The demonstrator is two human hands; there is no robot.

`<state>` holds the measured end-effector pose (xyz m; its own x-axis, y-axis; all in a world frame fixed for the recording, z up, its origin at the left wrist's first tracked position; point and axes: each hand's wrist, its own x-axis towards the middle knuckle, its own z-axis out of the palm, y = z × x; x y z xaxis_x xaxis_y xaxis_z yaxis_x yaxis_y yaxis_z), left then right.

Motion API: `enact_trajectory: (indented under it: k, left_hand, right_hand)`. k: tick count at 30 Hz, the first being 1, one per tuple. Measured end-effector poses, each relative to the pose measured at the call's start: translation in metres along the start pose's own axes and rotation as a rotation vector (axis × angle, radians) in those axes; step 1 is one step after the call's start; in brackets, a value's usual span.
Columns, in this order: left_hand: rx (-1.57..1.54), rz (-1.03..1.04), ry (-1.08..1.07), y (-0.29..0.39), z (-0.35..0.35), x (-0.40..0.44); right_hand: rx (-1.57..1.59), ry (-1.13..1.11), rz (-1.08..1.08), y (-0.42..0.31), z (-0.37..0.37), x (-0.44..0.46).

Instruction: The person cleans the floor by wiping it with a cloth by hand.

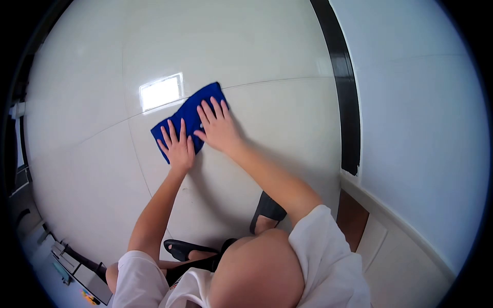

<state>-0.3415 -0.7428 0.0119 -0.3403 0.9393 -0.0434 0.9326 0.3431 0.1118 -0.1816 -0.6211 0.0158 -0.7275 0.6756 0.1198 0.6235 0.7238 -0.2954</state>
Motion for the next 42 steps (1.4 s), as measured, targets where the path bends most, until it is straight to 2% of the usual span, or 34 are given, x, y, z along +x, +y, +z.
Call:
enact_trajectory:
  k: [4, 9, 12, 14, 20, 23, 25, 30, 33, 36, 39, 42]
  left_hand:
    - [-0.081, -0.073, -0.091, 0.04, 0.017, 0.078]
    - [-0.109, 0.002, -0.081, 0.1, 0.018, 0.142]
    - [-0.093, 0.116, 0.035, 0.108, 0.019, 0.117]
    - [-0.103, 0.203, 0.022, 0.108, 0.012, 0.087]
    - [-0.182, 0.347, -0.18, 0.091, -0.007, -0.045]
    - [-0.171, 0.372, -0.256, 0.079, -0.01, -0.093]
    - [-0.157, 0.361, -0.294, 0.081, -0.016, -0.092]
    - [-0.125, 0.271, -0.182, 0.102, -0.004, -0.034]
    - [-0.053, 0.202, -0.081, 0.13, 0.011, 0.04]
    - [-0.097, 0.14, -0.047, 0.169, 0.023, 0.114]
    - [-0.15, 0.116, -0.083, 0.209, 0.029, 0.149]
    - [-0.168, 0.174, -0.038, 0.244, 0.035, 0.14]
  right_hand:
    - [-0.093, 0.023, 0.13, 0.062, 0.006, 0.033]
    - [-0.13, 0.035, 0.207, 0.139, -0.016, 0.041]
    - [-0.075, 0.012, 0.24, 0.133, -0.024, 0.006]
    - [-0.062, -0.013, 0.234, 0.121, -0.031, -0.036]
    - [-0.053, -0.204, 0.268, 0.036, -0.049, -0.167]
    - [-0.106, -0.245, 0.25, 0.002, -0.044, -0.192]
    - [0.003, -0.269, 0.31, -0.004, -0.05, -0.181]
    - [0.036, -0.152, 0.34, 0.027, -0.036, -0.116]
    - [-0.072, -0.002, 0.366, 0.082, -0.03, -0.047]
    - [-0.15, 0.044, 0.383, 0.15, -0.037, 0.004]
    - [-0.176, 0.028, 0.403, 0.203, -0.048, 0.017]
    - [-0.179, 0.039, 0.465, 0.227, -0.058, -0.013]
